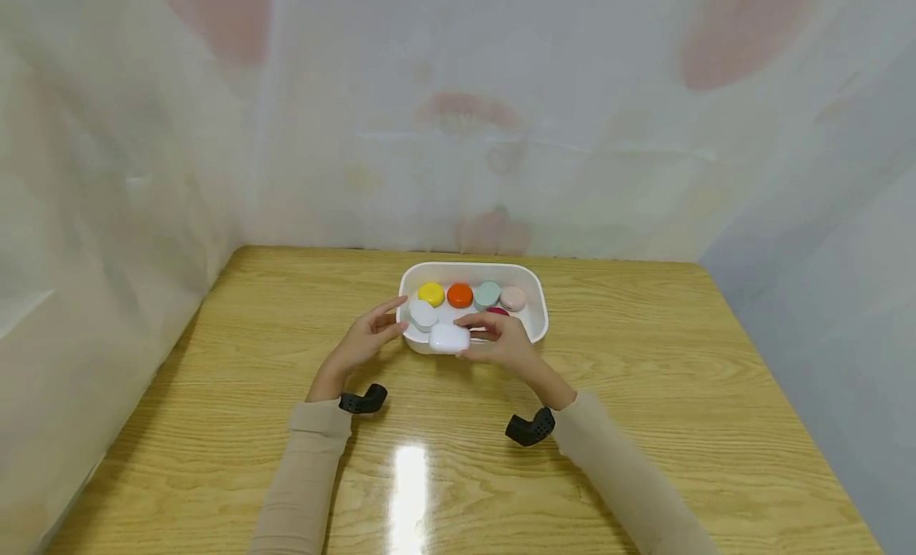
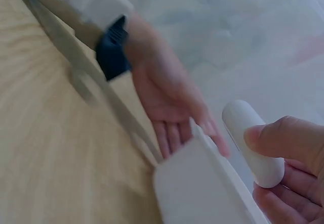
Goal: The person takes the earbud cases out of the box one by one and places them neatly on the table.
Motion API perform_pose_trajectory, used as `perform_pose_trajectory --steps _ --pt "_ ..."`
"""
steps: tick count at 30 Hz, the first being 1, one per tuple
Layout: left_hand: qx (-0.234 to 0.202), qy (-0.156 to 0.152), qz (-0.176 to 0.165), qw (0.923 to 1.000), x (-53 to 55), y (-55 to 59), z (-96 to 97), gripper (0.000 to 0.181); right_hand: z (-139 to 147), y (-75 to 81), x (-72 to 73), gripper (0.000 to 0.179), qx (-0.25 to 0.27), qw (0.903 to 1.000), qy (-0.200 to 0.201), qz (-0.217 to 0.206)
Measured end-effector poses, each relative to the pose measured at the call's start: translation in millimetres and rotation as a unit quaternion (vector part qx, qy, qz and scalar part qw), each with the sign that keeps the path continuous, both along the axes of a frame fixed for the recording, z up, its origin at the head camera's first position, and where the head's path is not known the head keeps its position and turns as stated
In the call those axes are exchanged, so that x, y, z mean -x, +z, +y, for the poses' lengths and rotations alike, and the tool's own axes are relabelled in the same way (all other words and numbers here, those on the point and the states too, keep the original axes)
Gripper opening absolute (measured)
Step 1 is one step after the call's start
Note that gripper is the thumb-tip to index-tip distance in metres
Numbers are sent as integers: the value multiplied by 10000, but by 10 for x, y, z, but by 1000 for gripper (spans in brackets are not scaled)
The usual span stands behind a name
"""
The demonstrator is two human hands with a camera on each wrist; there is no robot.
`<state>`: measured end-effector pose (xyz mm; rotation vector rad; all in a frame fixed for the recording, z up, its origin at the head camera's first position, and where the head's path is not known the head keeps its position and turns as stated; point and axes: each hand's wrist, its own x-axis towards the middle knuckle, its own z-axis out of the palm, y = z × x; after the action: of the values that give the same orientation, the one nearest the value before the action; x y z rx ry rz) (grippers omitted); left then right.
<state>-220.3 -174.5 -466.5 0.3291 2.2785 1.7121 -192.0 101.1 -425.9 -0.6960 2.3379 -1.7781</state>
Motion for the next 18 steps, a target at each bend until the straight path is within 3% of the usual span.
perform_pose_trajectory --steps 7,18 --pt "-26 -15 74 10000 -2 -4 -9 59 -38 -112 -194 45 50 9996 266 3" --pt "112 84 -4 9999 13 -18 -3 59 -100 -419 -283 43 166 9977 611 -230"
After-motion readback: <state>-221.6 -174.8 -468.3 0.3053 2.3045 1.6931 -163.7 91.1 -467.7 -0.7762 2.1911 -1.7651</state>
